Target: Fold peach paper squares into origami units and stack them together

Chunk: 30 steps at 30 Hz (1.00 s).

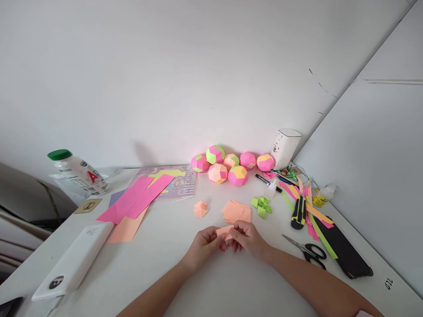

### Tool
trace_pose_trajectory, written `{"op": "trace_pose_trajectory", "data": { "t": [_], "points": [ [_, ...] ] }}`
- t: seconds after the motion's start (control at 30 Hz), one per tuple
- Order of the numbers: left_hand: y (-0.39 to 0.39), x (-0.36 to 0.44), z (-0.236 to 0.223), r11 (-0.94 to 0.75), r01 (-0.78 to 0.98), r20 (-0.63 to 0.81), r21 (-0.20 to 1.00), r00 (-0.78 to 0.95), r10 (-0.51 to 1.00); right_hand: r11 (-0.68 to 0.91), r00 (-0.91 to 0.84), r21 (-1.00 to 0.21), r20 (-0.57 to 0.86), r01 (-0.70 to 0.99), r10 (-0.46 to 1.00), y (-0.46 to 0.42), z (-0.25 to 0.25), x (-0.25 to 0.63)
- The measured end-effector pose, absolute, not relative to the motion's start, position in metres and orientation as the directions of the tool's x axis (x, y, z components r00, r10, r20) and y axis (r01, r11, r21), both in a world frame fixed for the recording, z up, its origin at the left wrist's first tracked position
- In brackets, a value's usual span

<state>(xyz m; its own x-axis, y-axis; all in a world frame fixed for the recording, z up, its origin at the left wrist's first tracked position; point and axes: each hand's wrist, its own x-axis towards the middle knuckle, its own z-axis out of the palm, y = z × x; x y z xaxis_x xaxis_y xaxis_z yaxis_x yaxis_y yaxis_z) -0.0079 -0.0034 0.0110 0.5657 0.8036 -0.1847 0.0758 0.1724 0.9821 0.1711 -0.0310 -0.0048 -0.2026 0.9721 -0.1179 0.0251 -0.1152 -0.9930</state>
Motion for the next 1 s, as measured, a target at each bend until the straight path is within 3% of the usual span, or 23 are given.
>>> {"op": "trace_pose_trajectory", "data": {
  "t": [0.7, 1.0],
  "points": [
    [-0.0028, -0.0093, 0.0101, 0.15, 0.131, -0.198, 0.98, 0.558, 0.806, -0.106, -0.218, -0.994, -0.107, 0.018, 0.97, -0.0316, -0.0022, 0.172],
    [-0.0024, -0.0115, 0.0121, 0.091, 0.123, -0.15, 0.988, 0.667, 0.73, -0.111, -0.243, -0.994, -0.104, -0.012, 0.964, -0.0319, -0.0034, 0.1727]
  ]
}}
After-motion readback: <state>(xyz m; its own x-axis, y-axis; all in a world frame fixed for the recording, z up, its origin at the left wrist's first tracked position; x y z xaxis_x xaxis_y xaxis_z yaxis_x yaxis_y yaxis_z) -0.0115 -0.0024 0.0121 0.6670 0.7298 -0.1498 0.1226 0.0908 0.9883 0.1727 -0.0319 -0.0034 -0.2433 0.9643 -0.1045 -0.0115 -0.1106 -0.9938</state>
